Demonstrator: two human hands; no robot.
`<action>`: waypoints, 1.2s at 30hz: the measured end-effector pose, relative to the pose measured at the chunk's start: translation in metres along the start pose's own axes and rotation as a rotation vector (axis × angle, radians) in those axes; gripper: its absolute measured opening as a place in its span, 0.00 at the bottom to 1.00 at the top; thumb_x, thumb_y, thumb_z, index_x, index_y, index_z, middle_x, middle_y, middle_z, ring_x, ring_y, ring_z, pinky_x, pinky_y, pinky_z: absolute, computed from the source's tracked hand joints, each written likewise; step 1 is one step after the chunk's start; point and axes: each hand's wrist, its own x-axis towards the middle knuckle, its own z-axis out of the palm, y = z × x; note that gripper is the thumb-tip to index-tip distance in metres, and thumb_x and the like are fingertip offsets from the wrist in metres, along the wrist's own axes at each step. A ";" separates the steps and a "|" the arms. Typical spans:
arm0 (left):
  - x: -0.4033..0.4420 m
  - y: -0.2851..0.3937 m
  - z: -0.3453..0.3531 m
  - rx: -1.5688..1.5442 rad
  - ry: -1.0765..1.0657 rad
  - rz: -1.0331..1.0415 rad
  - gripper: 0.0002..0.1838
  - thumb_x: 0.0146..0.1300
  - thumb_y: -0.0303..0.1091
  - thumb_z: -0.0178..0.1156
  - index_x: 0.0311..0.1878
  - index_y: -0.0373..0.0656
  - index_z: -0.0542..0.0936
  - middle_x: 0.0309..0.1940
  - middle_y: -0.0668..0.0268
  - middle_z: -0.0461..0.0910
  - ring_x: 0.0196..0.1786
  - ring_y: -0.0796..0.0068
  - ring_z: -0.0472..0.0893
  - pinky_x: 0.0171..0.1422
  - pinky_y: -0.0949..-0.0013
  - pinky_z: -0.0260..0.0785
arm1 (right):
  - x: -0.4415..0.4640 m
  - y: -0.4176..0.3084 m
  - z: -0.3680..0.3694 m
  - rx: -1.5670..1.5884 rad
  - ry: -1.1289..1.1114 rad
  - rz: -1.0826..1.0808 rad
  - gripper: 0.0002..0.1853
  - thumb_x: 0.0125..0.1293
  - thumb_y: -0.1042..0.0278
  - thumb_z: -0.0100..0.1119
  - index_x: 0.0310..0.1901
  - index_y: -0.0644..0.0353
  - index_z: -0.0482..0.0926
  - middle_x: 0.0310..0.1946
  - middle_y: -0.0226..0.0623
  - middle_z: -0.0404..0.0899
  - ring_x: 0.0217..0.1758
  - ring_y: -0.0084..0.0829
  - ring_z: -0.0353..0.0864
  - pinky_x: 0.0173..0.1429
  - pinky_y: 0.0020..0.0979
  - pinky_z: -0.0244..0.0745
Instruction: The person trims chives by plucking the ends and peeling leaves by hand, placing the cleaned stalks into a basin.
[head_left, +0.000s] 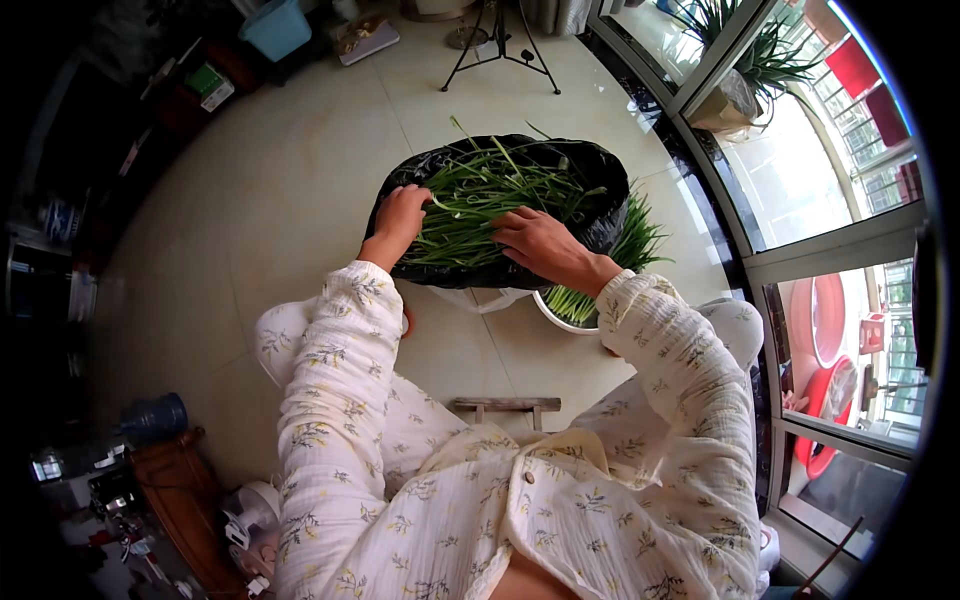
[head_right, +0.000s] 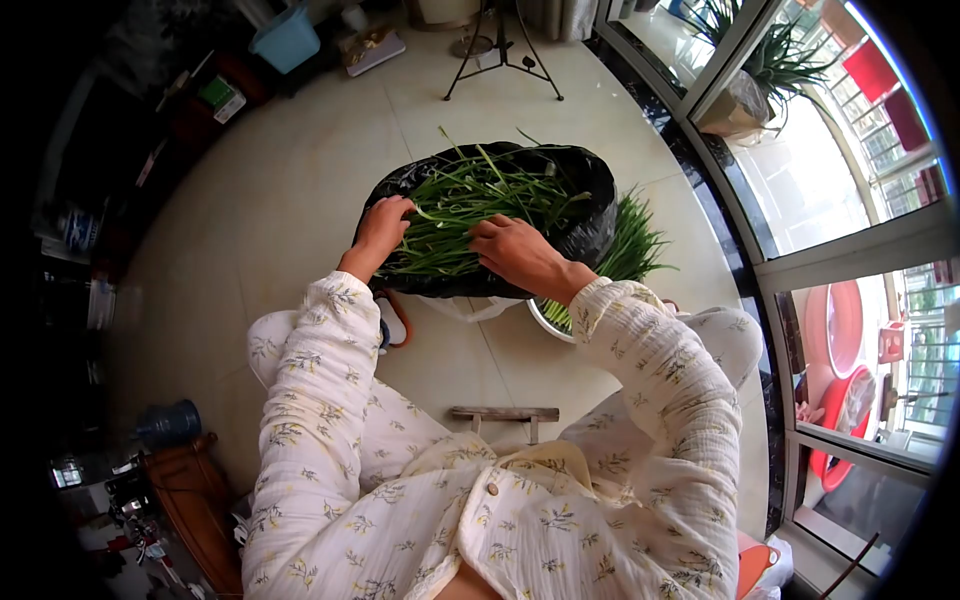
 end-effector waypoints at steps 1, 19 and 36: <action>-0.001 -0.001 0.005 0.000 0.046 0.050 0.11 0.50 0.22 0.64 0.37 0.40 0.77 0.40 0.57 0.77 0.47 0.55 0.76 0.48 0.57 0.69 | 0.004 0.001 0.006 -0.074 -0.006 -0.016 0.13 0.60 0.69 0.58 0.46 0.59 0.78 0.54 0.35 0.73 0.58 0.37 0.69 0.59 0.37 0.68; 0.013 0.021 -0.077 -0.488 -0.009 -0.090 0.09 0.51 0.25 0.65 0.36 0.37 0.78 0.26 0.63 0.81 0.30 0.73 0.81 0.36 0.71 0.72 | 0.004 0.037 0.008 -0.156 0.057 0.094 0.08 0.57 0.68 0.59 0.38 0.60 0.80 0.39 0.33 0.76 0.47 0.36 0.73 0.56 0.37 0.67; 0.019 -0.013 -0.164 -1.854 0.589 -0.120 0.06 0.63 0.34 0.62 0.38 0.43 0.79 0.31 0.69 0.81 0.32 0.77 0.77 0.38 0.74 0.68 | -0.001 0.042 -0.019 0.052 0.243 0.201 0.10 0.57 0.72 0.59 0.41 0.63 0.78 0.36 0.43 0.79 0.41 0.45 0.77 0.46 0.40 0.72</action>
